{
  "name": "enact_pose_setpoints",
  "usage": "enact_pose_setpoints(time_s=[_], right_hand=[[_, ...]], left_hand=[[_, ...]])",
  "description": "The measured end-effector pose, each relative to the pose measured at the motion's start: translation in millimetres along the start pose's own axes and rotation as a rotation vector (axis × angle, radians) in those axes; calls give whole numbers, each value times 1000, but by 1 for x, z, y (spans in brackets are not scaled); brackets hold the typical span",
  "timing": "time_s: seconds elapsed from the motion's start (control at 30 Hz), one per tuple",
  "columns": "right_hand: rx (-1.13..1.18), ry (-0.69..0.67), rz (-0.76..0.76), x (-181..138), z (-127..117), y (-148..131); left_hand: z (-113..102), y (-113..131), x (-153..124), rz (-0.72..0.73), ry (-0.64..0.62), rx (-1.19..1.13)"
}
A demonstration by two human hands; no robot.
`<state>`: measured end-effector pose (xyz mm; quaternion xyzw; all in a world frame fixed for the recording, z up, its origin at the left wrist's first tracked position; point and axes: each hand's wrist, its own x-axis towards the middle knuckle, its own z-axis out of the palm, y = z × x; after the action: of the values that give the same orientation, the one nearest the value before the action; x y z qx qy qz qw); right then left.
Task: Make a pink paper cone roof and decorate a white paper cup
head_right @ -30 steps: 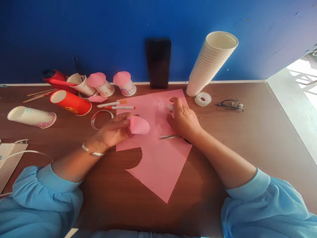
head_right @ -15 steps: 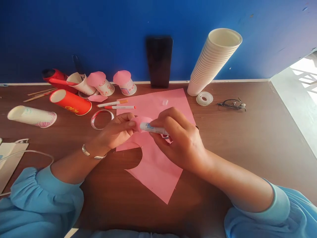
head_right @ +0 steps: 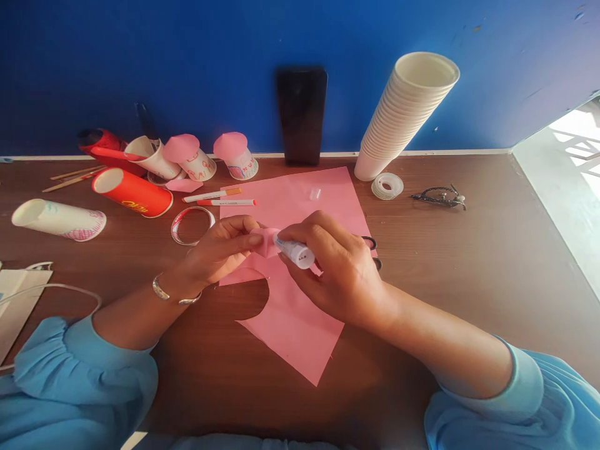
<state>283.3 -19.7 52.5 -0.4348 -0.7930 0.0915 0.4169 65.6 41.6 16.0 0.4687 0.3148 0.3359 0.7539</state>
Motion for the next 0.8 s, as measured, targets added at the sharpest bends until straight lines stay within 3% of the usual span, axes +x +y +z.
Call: enact_pose_setpoints(time_s=[0.17,0.43,0.8], right_hand=[[-8,57,20,1,-4,-3],[-4,-18,-24,-4,3,0],[-25,-12,-25,-4,3,0]], left_hand=[[-4,-3,0,-5,21,-45],[0,1,-1,-25,-36,-37],[1,2,-3,-29,14,7]])
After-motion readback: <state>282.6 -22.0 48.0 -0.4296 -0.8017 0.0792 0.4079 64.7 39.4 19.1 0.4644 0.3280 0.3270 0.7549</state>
